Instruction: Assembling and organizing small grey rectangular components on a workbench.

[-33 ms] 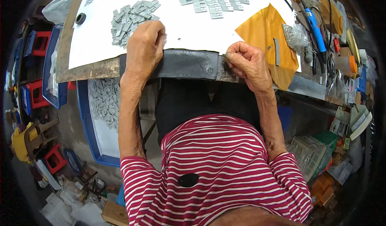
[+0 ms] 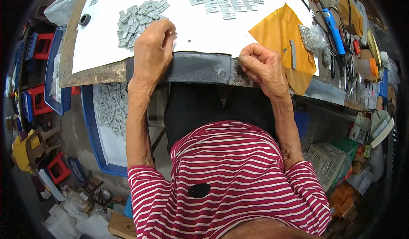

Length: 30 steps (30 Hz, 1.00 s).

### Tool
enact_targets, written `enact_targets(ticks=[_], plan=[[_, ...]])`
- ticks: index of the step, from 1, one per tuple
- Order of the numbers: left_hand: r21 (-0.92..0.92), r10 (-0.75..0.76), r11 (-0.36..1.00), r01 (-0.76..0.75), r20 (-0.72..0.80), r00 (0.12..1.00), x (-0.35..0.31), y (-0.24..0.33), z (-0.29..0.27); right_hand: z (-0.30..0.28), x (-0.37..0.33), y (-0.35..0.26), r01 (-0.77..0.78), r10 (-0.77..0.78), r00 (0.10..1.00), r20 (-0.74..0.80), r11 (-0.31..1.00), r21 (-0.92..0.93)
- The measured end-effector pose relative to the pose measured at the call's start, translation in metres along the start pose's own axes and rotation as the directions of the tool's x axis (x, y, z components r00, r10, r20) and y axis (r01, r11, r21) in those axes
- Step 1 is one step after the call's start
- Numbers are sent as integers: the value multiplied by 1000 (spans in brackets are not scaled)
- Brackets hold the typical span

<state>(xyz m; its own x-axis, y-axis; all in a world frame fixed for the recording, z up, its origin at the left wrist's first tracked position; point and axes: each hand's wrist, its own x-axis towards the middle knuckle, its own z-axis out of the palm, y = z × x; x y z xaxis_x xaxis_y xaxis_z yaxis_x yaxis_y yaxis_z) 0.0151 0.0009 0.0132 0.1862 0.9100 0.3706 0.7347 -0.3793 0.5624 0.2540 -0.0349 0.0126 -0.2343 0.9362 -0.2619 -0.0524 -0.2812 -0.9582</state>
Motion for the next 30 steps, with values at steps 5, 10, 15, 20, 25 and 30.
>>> enact_targets(ticks=[5,10,15,20,25,30], plan=[[-636,-306,720,276,65,950,-3,30,6,0,-2,-2,28,-28,1000,-7,1000,7],[-911,-357,210,354,265,896,-7,45,30,3,-3,-7,62,-61,998,-22,996,71],[-914,-353,119,387,325,877,-10,55,43,3,-4,-8,85,-80,996,-42,990,116],[-894,-390,173,413,323,862,-12,67,46,4,-3,-2,117,-113,993,-38,983,140],[-881,-357,217,420,328,874,-14,70,50,0,-2,2,94,-85,994,-76,987,129],[-832,-341,382,404,279,898,-15,77,50,-3,-2,6,95,-86,993,-81,988,121]])
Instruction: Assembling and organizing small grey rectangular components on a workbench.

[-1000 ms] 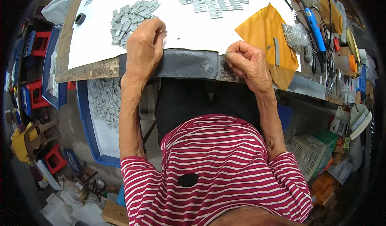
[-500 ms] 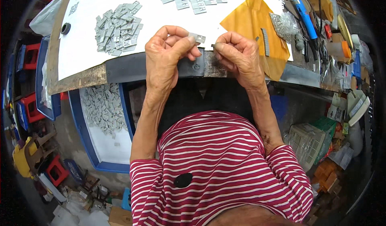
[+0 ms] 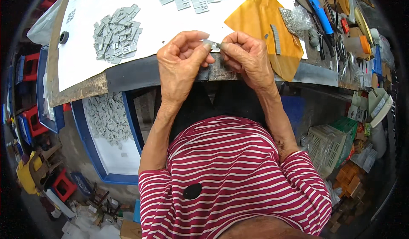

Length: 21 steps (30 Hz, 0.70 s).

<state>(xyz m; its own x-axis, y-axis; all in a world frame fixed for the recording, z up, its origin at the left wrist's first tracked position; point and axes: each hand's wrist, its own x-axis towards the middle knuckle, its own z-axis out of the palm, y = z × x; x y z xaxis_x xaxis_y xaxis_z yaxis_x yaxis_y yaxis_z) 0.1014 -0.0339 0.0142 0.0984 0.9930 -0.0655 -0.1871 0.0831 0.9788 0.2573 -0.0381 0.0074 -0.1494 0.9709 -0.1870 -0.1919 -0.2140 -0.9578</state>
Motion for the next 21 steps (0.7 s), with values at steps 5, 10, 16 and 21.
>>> enact_targets(ticks=[5,10,16,21], plan=[[87,57,995,-56,-8,998,-4,2,5,-2,-1,0,-18,18,1000,-10,1000,-20],[91,79,993,-78,-3,997,-5,1,5,-3,0,2,-17,17,1000,0,1000,15],[70,55,996,-54,-1,999,-5,1,3,-2,1,0,-36,35,999,34,998,51],[131,105,986,-104,-2,994,-6,2,2,0,2,-2,-50,46,998,43,995,89]])
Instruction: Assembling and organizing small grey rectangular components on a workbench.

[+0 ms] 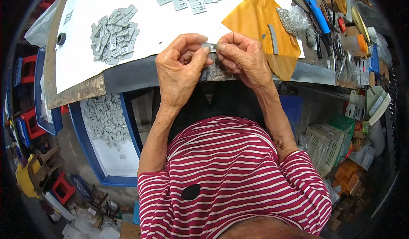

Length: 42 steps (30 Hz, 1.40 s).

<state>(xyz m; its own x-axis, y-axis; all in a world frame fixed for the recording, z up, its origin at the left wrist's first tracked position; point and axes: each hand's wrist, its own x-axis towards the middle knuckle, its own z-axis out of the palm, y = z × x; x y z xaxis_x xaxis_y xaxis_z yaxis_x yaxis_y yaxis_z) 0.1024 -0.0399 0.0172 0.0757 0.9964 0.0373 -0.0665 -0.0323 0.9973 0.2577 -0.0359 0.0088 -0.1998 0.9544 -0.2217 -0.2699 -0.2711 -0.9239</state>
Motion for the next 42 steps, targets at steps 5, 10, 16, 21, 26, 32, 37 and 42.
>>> enact_targets(ticks=[5,10,16,21,26,32,37,42], plan=[[-82,-55,995,57,18,998,1,0,-3,1,1,-1,-23,23,1000,-3,999,47],[-99,-59,993,62,29,998,2,-2,-3,0,2,2,-48,42,998,48,989,138],[51,31,998,-30,-20,999,-2,-2,0,5,3,6,-28,27,999,18,996,84],[-146,-90,985,92,15,996,-1,-7,-3,0,2,5,-57,51,998,45,990,127],[-159,-92,983,94,22,996,-2,-6,-2,-4,4,9,-105,84,993,88,955,278],[-126,-36,991,32,-31,999,-7,-6,4,-3,3,12,-64,54,998,39,941,332],[13,68,998,-67,-84,994,-9,-10,7,0,2,11,-29,30,1000,0,976,215],[55,93,995,-88,-79,993,-8,-12,7,-4,3,7,-35,33,999,16,986,162]])
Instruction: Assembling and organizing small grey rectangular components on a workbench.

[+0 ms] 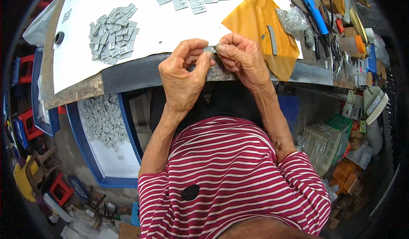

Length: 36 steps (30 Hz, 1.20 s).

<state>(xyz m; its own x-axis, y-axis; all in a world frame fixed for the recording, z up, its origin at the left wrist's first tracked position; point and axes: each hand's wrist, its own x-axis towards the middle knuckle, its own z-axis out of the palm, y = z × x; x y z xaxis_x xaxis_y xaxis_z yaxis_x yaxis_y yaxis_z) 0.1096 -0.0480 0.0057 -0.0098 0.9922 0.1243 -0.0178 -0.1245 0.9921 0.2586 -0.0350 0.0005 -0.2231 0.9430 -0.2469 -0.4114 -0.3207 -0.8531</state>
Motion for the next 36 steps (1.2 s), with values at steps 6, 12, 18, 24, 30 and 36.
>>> enact_targets(ticks=[6,12,18,24,30,36], plan=[[51,55,997,-55,-8,998,0,-3,0,1,1,3,60,-66,997,-37,988,-143],[101,84,992,-81,-22,996,2,-8,1,3,1,2,94,-113,992,-60,962,-256],[72,48,996,-48,3,999,3,-9,0,1,3,1,76,-93,994,-49,962,-263],[71,83,994,-84,26,996,4,-11,-1,2,3,1,73,-93,993,-66,961,-266],[69,77,995,-78,16,997,4,-12,1,1,3,-2,38,-45,998,-45,989,-146],[40,50,998,-50,10,999,4,-11,0,1,3,1,48,-59,997,-54,982,-184]])
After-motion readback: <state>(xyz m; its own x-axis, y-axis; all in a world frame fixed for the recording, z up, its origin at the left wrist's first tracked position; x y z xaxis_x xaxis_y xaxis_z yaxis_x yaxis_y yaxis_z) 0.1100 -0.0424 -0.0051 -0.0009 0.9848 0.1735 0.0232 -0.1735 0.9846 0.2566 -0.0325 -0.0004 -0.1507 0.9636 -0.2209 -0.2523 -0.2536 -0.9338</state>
